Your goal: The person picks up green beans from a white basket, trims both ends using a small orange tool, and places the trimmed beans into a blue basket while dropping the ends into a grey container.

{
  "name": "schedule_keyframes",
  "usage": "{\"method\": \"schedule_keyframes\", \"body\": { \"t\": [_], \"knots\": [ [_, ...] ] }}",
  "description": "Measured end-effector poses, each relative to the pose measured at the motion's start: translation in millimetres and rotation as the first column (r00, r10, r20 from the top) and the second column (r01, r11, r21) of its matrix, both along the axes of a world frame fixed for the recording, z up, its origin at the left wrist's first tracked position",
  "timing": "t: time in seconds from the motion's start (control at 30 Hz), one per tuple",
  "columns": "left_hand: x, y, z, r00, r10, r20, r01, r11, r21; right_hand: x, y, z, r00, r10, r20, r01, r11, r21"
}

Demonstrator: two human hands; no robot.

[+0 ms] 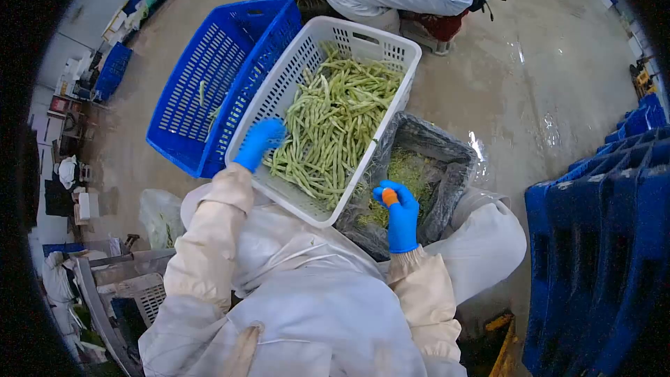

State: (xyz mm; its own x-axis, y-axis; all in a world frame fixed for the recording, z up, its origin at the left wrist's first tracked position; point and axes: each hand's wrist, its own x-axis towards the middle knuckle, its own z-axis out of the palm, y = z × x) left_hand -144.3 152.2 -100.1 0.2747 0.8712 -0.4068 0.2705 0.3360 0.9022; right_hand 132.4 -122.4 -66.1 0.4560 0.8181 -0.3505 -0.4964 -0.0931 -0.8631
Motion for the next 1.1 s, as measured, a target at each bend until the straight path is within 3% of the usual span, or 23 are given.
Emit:
{"method": "schedule_keyframes", "body": {
  "t": [0.03, 0.07, 0.1, 0.17, 0.23, 0.33, 0.43, 0.5, 0.57, 0.6, 0.63, 0.67, 0.7, 0.73, 0.77, 0.8, 0.83, 0.9, 0.97, 1.03, 1.1],
  "knots": [
    [11, -14, -29, 0.961, -0.196, -0.196, 0.2, 0.98, 0.003, 0, 1, -4, 0.998, 0.017, 0.057, -0.016, 1.0, -0.01],
    [12, -19, -71, 0.757, -0.469, -0.455, 0.57, 0.814, 0.109, 0, 3, -7, 0.998, 0.019, 0.06, -0.017, 0.999, -0.032],
    [14, -25, -105, 0.423, -0.585, -0.692, 0.858, 0.504, 0.099, 0, 6, -10, 0.998, 0.038, 0.052, -0.034, 0.997, -0.071],
    [28, -46, -122, -0.014, -0.668, -0.744, 0.948, 0.227, -0.222, 0, 11, -14, 0.998, 0.051, 0.046, -0.045, 0.991, -0.128],
    [37, -59, -138, -0.422, -0.561, -0.712, 0.832, 0.073, -0.55, 0, 18, -18, 0.996, 0.084, 0.011, -0.082, 0.986, -0.143],
    [17, -65, -197, -0.462, -0.467, -0.754, 0.854, -0.003, -0.521, -1, 25, -22, 0.991, 0.13, 0.042, -0.12, 0.975, -0.186],
    [8, -66, -205, -0.445, -0.402, -0.801, 0.89, -0.1, -0.444, -2, 29, -19, 0.986, 0.165, 0.027, -0.155, 0.965, -0.21],
    [16, -58, -187, -0.5, -0.437, -0.748, 0.857, -0.125, -0.5, -4, 30, -13, 0.985, 0.174, 0.003, -0.169, 0.959, -0.226],
    [28, -43, -153, -0.319, -0.558, -0.767, 0.926, -0.012, -0.376, -3, 30, -11, 0.982, 0.189, 0.024, -0.179, 0.959, -0.222],
    [31, -32, -143, -0.004, -0.653, -0.758, 0.953, 0.227, -0.201, -4, 28, -9, 0.978, 0.202, 0.047, -0.187, 0.957, -0.22],
    [33, -19, -137, 0.46, -0.694, -0.553, 0.816, 0.576, -0.044, -4, 27, -10, 0.979, 0.198, 0.046, -0.184, 0.96, -0.212],
    [34, -9, -131, 0.826, -0.506, -0.25, 0.521, 0.854, -0.008, -4, 25, -13, 0.981, 0.19, 0.046, -0.18, 0.968, -0.176],
    [44, -7, -90, 0.963, -0.269, -0.031, 0.268, 0.963, -0.043, -6, 23, -16, 0.981, 0.186, 0.047, -0.178, 0.975, -0.137],
    [58, -8, -43, 0.984, 0.015, 0.176, 0.008, 0.991, -0.13, -8, 23, -17, 0.981, 0.187, 0.048, -0.181, 0.976, -0.119],
    [62, -9, -28, 0.984, 0.015, 0.176, 0.005, 0.994, -0.111, -10, 22, -17, 0.978, 0.193, 0.084, -0.184, 0.977, -0.106],
    [65, -11, -17, 0.87, 0.179, 0.46, -0.073, 0.969, -0.238, -12, 21, -16, 0.973, 0.198, 0.122, -0.187, 0.978, -0.095],
    [68, -15, -6, 0.652, 0.345, 0.675, -0.096, 0.921, -0.378, -14, 21, -13, 0.972, 0.198, 0.129, -0.189, 0.979, -0.08],
    [76, -32, 13, 0.572, 0.406, 0.713, -0.075, 0.891, -0.447, -21, 20, -6, 0.86, 0.222, 0.46, -0.225, 0.973, -0.049],
    [85, -51, 23, 0.373, 0.545, 0.751, 0.005, 0.808, -0.588, -29, 16, -4, 0.861, 0.255, 0.439, -0.284, 0.959, 0.001],
    [91, -67, 29, 0.338, 0.533, 0.775, -0.009, 0.826, -0.564, -32, 10, -9, 0.859, 0.291, 0.421, -0.344, 0.937, 0.054],
    [96, -77, 32, 0.217, 0.576, 0.788, 0.006, 0.806, -0.591, -33, 5, -18, 0.834, 0.422, 0.356, -0.464, 0.885, 0.038]
  ]
}}
